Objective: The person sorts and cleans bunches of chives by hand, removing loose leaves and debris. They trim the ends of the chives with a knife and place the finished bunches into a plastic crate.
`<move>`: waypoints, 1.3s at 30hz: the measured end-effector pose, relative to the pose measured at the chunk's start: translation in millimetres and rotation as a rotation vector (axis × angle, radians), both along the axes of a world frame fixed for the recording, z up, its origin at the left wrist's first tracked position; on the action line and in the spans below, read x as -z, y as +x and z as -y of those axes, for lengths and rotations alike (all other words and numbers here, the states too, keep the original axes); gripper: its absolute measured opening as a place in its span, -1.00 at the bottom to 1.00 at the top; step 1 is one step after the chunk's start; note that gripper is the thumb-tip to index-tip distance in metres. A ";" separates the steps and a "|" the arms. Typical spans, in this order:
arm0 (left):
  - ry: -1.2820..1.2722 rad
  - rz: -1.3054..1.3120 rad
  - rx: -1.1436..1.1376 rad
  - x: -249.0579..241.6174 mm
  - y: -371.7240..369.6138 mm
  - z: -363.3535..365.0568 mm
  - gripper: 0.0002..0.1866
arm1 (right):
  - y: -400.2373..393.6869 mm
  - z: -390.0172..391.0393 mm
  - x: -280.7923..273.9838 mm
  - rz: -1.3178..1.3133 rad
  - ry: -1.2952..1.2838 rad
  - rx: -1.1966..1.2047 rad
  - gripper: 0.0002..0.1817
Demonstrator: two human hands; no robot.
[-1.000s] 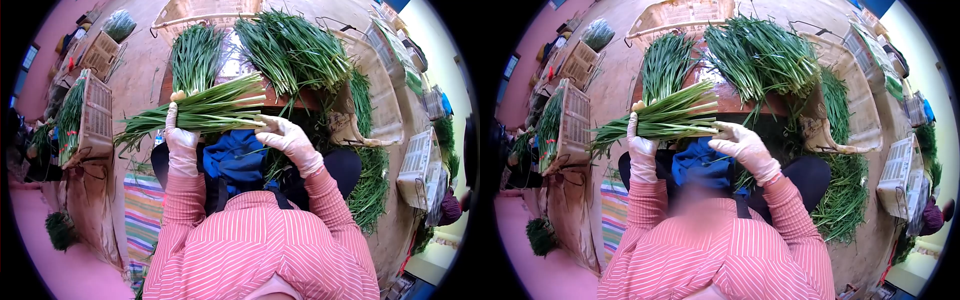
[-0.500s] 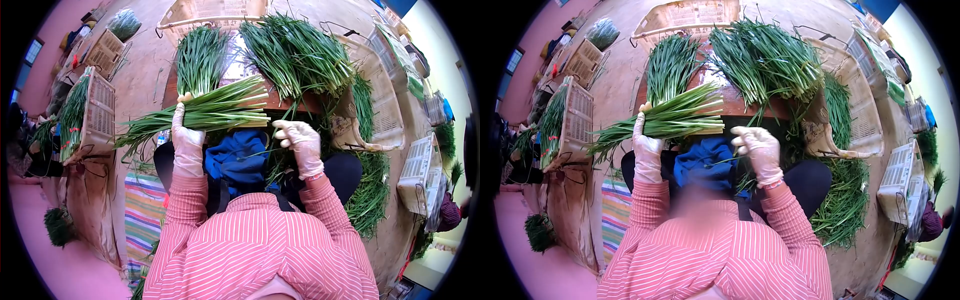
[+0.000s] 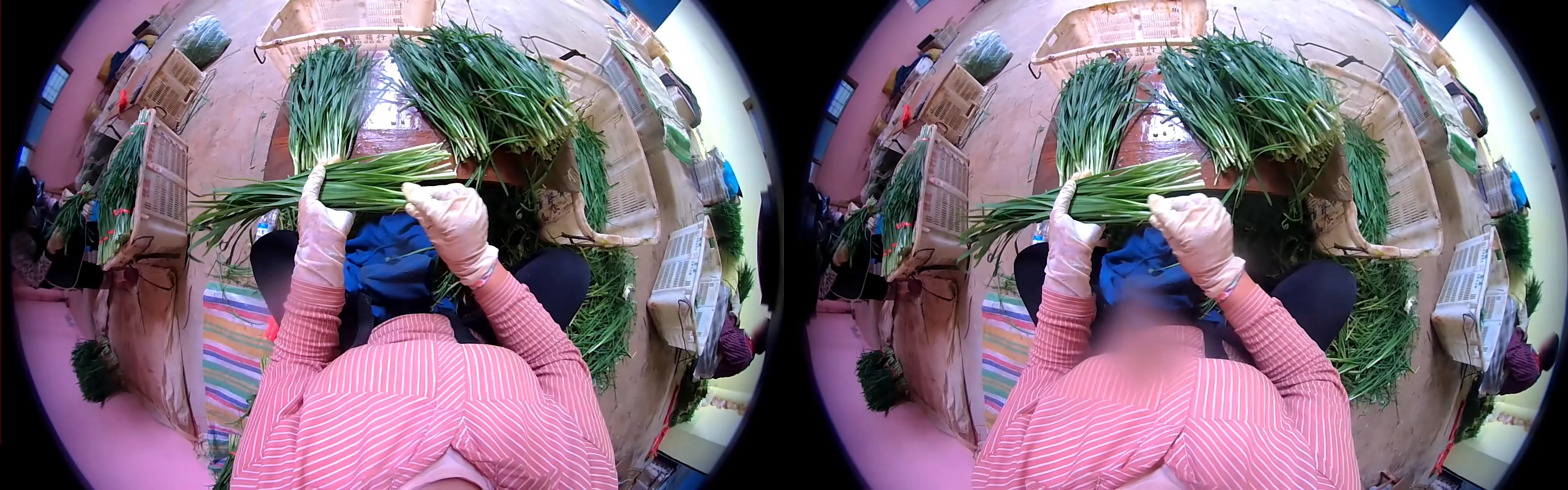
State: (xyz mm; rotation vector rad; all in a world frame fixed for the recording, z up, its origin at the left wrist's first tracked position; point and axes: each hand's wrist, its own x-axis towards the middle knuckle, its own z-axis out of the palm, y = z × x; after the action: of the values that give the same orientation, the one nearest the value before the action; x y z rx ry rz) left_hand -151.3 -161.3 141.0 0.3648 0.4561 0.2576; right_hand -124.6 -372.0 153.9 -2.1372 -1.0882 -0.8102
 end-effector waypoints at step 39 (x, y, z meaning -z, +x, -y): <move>-0.158 0.291 0.001 -2.2 -17.0 -22.3 -0.71 | -1.3 52.7 -41.9 -1.309 0.340 -0.290 -0.30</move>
State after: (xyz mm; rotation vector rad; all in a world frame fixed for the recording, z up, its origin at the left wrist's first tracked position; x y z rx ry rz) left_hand -168.3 -139.0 143.2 0.1688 0.1884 0.2671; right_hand -125.9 -424.7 195.8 -1.5985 -0.4424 0.5167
